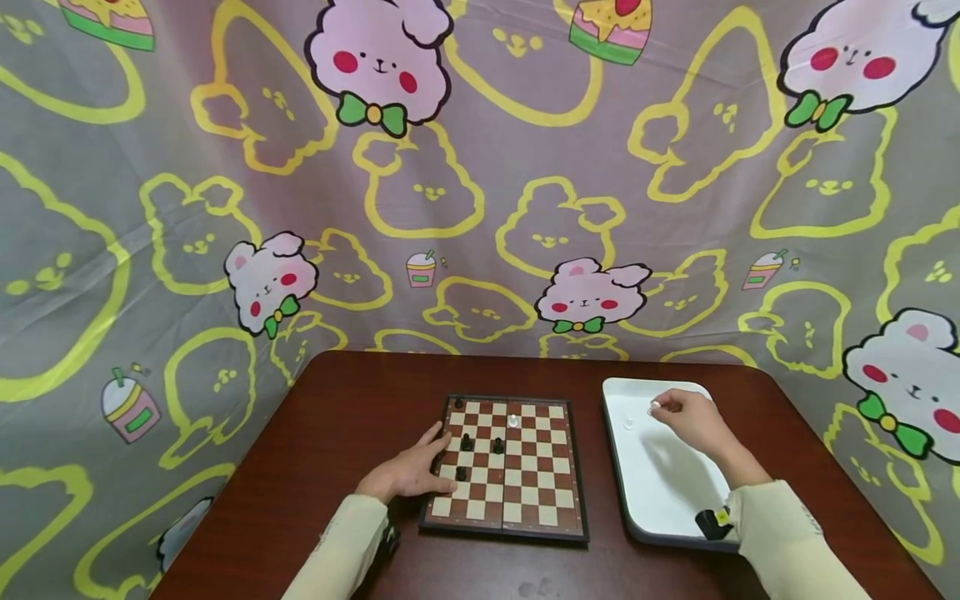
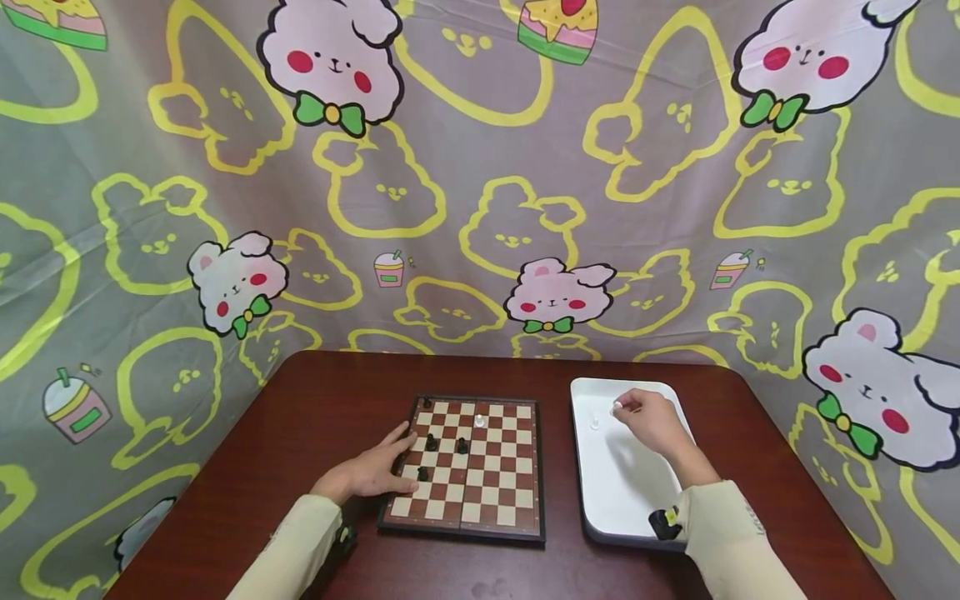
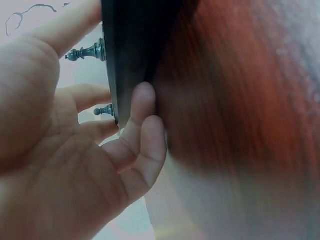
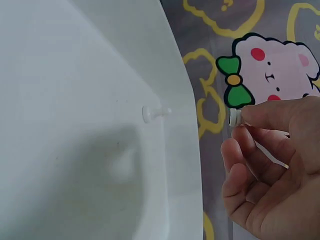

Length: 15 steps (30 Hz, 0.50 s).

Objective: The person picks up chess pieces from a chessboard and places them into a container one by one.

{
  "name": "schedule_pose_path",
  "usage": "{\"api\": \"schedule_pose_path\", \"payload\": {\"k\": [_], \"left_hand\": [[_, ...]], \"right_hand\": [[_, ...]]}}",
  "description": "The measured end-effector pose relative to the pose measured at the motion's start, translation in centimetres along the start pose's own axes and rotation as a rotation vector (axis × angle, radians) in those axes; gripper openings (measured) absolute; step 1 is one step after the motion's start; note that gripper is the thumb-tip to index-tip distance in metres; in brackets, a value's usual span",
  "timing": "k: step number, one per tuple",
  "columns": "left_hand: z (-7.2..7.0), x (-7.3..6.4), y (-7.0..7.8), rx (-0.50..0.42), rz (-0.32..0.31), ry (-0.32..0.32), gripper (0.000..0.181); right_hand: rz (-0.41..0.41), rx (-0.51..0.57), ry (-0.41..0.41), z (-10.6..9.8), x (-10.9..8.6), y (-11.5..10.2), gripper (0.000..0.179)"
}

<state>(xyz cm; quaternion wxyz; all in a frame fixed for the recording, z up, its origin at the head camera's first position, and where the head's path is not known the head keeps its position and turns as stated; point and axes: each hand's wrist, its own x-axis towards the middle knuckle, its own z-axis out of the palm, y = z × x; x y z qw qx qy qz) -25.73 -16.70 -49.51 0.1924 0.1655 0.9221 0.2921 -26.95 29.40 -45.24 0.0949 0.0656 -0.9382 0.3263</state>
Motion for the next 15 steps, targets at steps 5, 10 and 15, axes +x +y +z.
{"api": "schedule_pose_path", "payload": {"k": [5, 10, 15], "left_hand": [[0.04, -0.08, -0.07, -0.003, 0.002, -0.001, 0.089], [0.10, -0.05, -0.12, -0.003, -0.001, 0.002, 0.090], [0.05, 0.00, -0.13, -0.007, 0.000, -0.001, 0.089]], "right_hand": [[0.032, 0.008, -0.031, -0.09, -0.18, 0.06, 0.014], [0.039, 0.002, -0.042, -0.33, -0.07, -0.39, 0.017], [0.012, 0.014, -0.023, -0.05, 0.15, -0.67, 0.013]]}}
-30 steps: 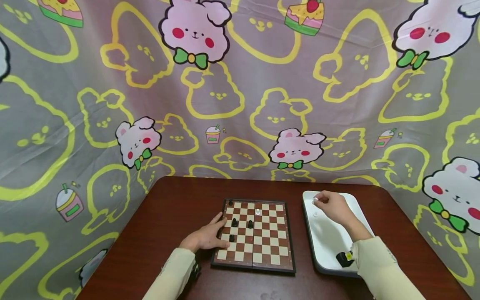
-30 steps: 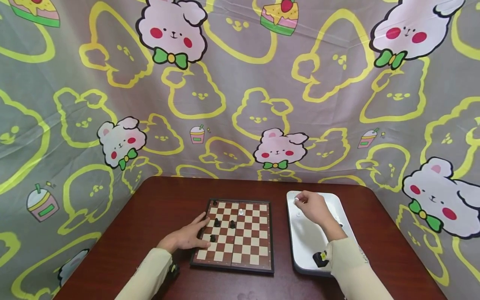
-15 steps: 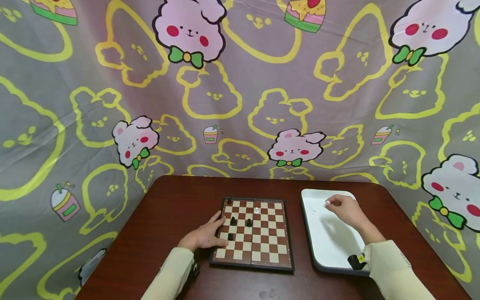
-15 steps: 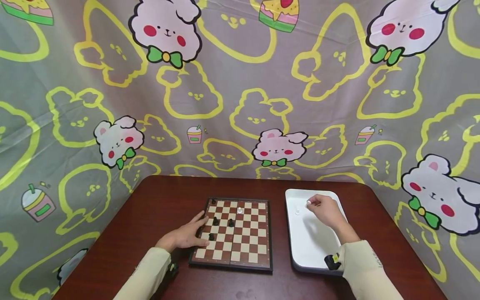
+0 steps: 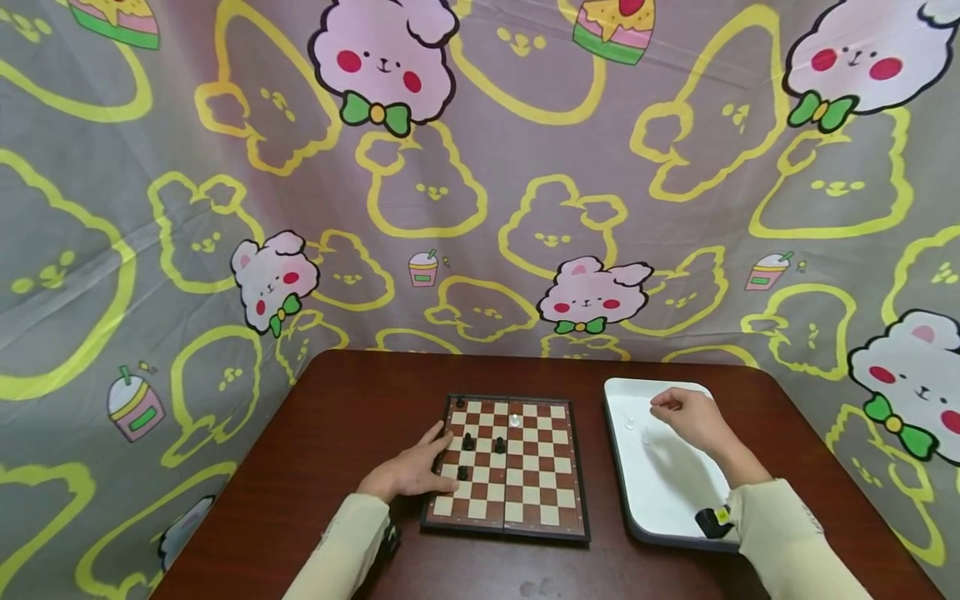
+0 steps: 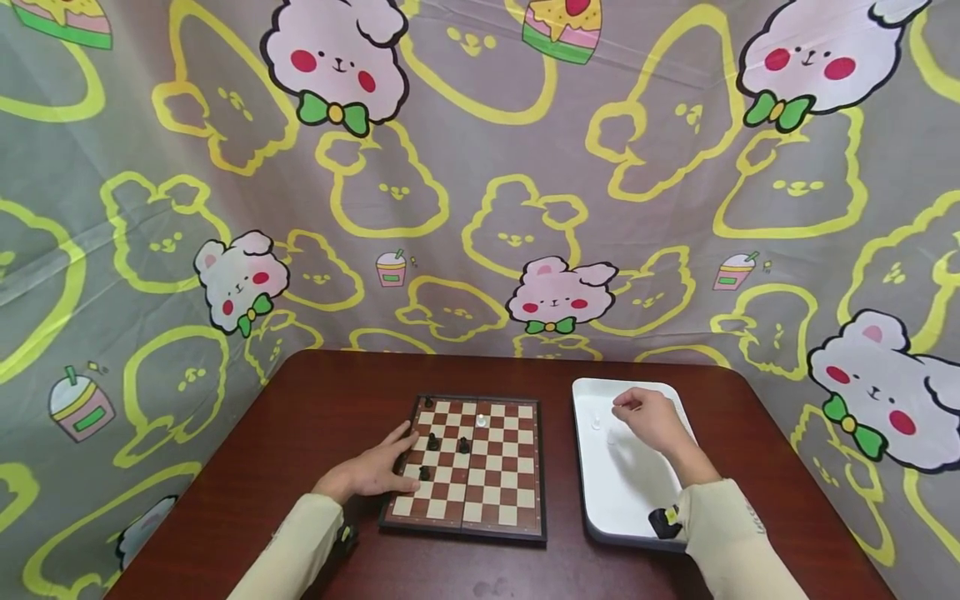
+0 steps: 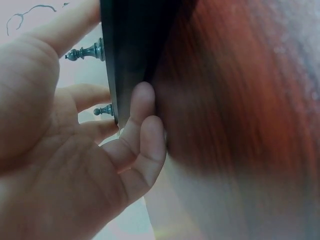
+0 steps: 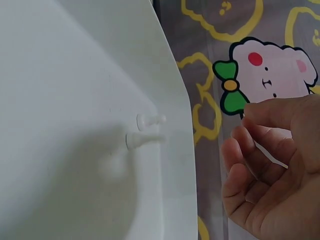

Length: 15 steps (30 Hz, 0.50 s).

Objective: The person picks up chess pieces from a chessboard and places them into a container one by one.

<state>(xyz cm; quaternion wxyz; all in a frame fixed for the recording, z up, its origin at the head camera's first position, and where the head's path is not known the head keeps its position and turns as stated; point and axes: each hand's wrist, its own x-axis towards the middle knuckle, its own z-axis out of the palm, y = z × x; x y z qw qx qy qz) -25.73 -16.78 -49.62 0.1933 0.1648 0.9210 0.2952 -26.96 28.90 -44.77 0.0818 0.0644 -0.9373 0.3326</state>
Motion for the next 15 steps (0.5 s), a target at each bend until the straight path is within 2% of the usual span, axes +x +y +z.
{"api": "schedule_pose_path", "payload": {"k": [7, 15], "left_hand": [[0.0, 0.1, -0.1, 0.000, 0.004, -0.003, 0.089], [0.0, 0.2, -0.2, -0.007, -0.012, -0.002, 0.089]], "right_hand": [[0.000, 0.023, -0.009, 1.1, 0.2, -0.6, 0.011], [-0.024, 0.042, -0.032, 3.1, 0.6, -2.5, 0.011]]}}
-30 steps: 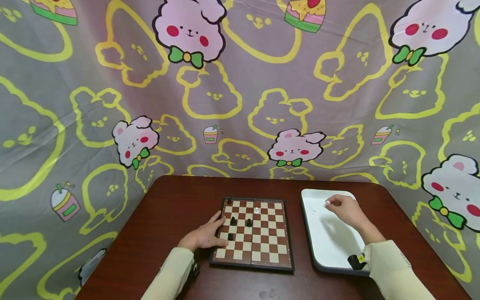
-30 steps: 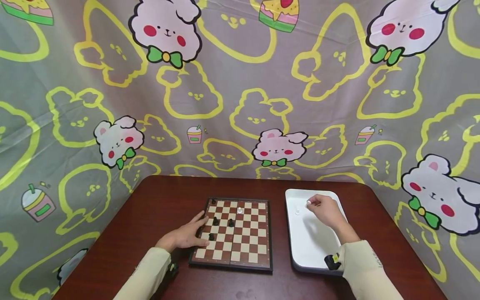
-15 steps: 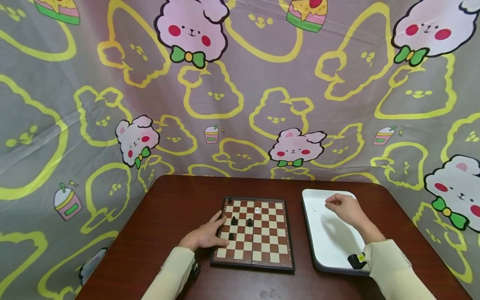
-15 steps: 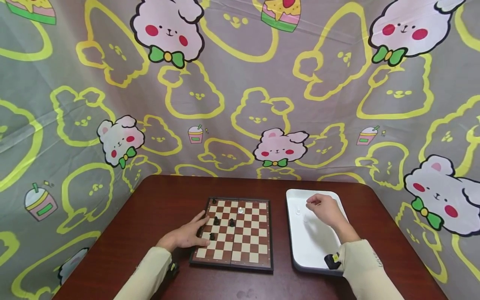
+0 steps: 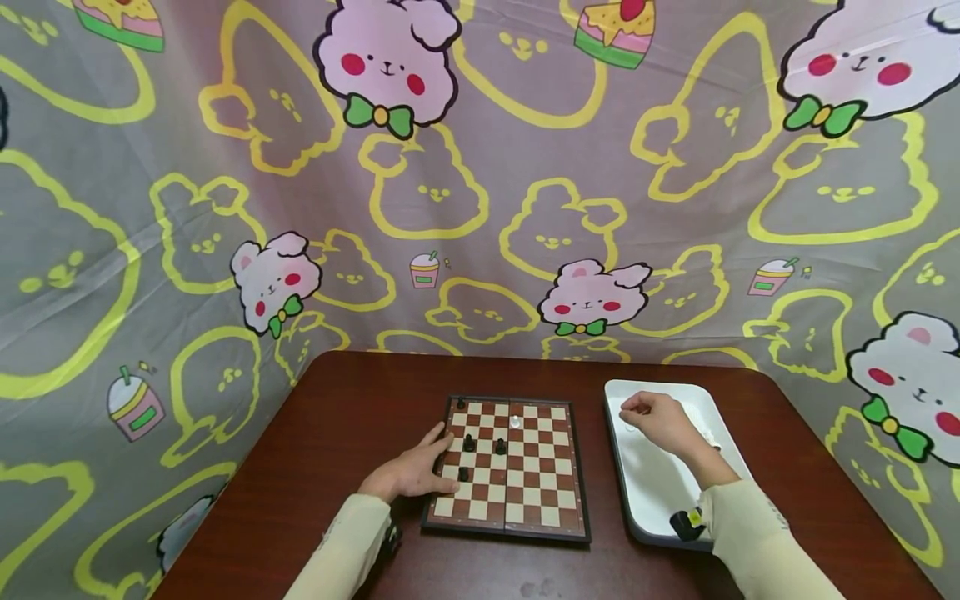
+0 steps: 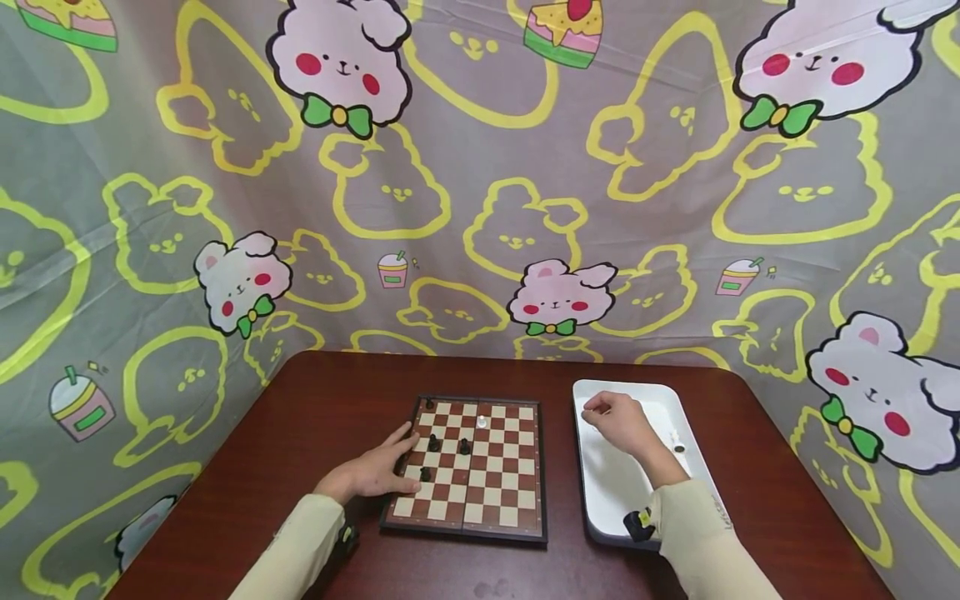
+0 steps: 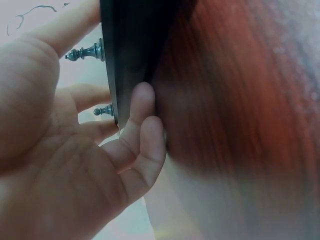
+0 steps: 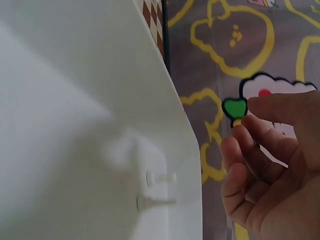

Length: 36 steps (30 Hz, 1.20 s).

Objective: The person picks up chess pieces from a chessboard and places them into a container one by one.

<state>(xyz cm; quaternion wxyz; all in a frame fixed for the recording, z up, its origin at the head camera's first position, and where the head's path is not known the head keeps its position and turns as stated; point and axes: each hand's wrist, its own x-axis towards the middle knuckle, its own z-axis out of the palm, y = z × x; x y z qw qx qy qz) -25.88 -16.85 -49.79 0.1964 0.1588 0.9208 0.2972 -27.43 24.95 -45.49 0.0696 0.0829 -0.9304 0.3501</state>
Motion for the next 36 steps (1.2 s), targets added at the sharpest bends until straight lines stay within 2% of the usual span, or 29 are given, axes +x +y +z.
{"api": "schedule_pose_path", "payload": {"k": [9, 16, 24, 32, 36], "left_hand": [[0.1, -0.2, 0.0, 0.019, 0.003, -0.007, 0.089], [0.2, -0.3, -0.1, 0.016, 0.002, -0.002, 0.089], [0.1, -0.1, -0.2, 0.028, 0.002, 0.001, 0.089], [0.0, -0.1, -0.1, 0.024, 0.014, 0.003, 0.089], [-0.1, -0.3, 0.0, 0.016, 0.030, 0.003, 0.089]], "right_hand": [[0.008, 0.041, -0.049, 2.6, 0.6, -1.7, 0.013], [0.024, 0.064, -0.095, 4.6, 1.3, -3.9, 0.012], [0.031, 0.141, -0.167, 7.5, 2.0, -5.7, 0.014], [0.048, 0.167, -0.185, 10.3, 2.8, -6.3, 0.015], [0.056, 0.142, -0.201, 11.4, 3.3, -6.4, 0.018]]}}
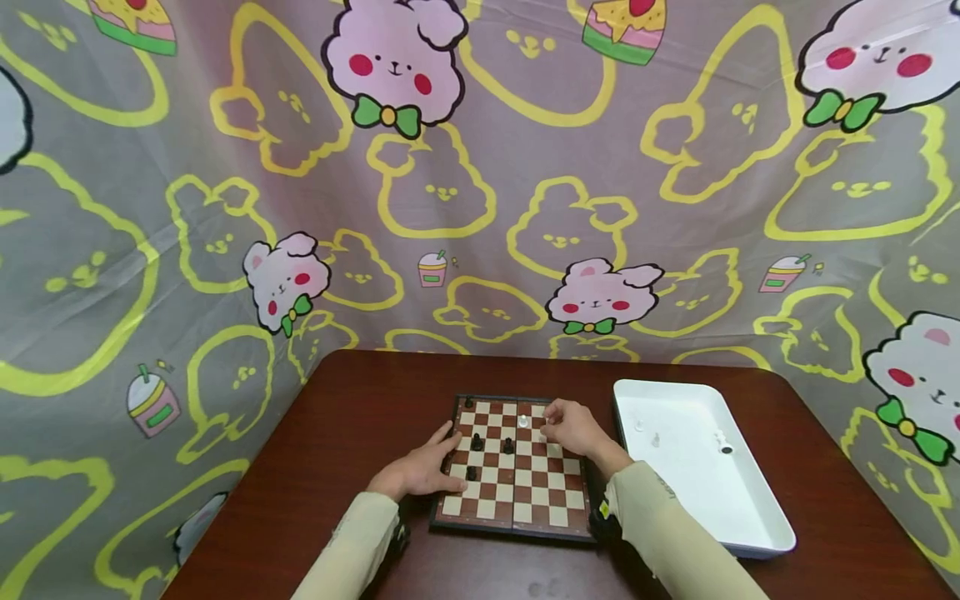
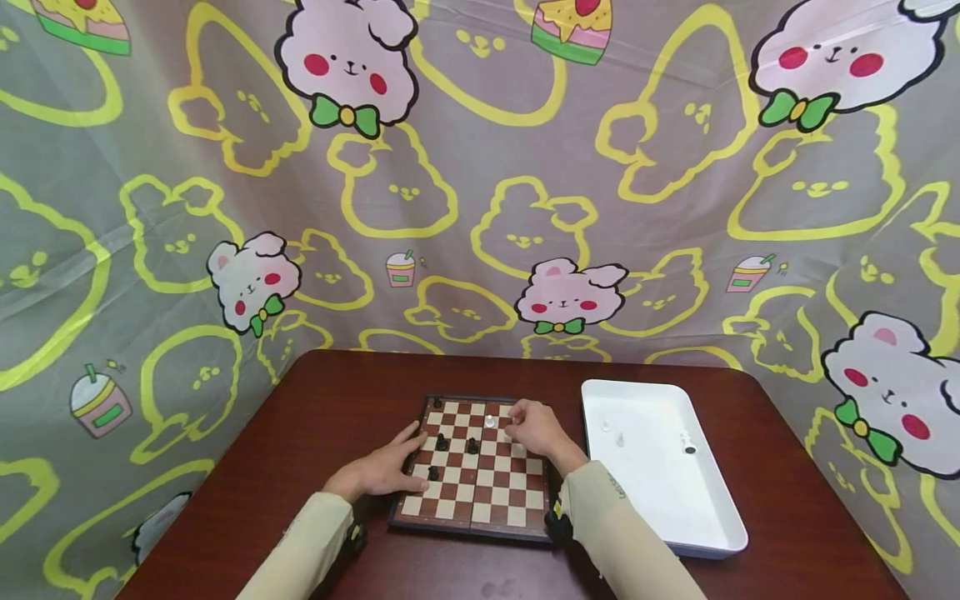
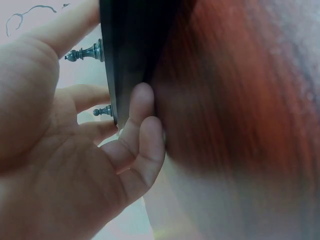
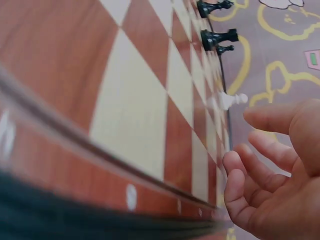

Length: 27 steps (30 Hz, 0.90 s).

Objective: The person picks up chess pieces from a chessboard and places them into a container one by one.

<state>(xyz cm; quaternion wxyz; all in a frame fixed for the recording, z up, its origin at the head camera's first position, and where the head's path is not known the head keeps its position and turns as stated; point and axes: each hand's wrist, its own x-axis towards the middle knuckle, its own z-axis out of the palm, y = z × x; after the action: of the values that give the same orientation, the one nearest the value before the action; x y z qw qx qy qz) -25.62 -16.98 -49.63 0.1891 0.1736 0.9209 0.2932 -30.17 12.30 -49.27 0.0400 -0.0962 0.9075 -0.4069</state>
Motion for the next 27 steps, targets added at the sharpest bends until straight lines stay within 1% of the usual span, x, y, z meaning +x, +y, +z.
{"api": "schedule_pose_path", "payload": {"k": [4, 10, 13, 19, 24, 27], "left_hand": [[0.1, -0.1, 0.1, -0.004, 0.002, 0.002, 0.088], [0.1, 0.0, 0.0, -0.007, -0.014, -0.005, 0.089], [0.1, 0.0, 0.0, 0.001, -0.016, -0.006, 0.089], [0.1, 0.0, 0.0, 0.002, -0.011, -0.002, 0.088], [0.2, 0.0, 0.0, 0.001, -0.012, 0.001, 0.088], [0.1, -0.1, 0.1, 0.000, -0.011, 0.004, 0.088]], "right_hand": [[-0.008, -0.027, -0.009, 0.8, 0.6, -0.2, 0.021], [-0.031, -0.044, -0.030, 1.5, 1.1, -1.3, 0.024], [-0.057, -0.059, -0.045, 2.0, 1.3, -1.6, 0.025], [-0.118, -0.080, -0.064, 2.6, 1.5, -1.6, 0.014], [-0.116, -0.089, -0.058, 2.7, 1.4, -1.6, 0.009], [-0.099, -0.098, -0.050, 2.6, 1.3, -1.6, 0.007]]}}
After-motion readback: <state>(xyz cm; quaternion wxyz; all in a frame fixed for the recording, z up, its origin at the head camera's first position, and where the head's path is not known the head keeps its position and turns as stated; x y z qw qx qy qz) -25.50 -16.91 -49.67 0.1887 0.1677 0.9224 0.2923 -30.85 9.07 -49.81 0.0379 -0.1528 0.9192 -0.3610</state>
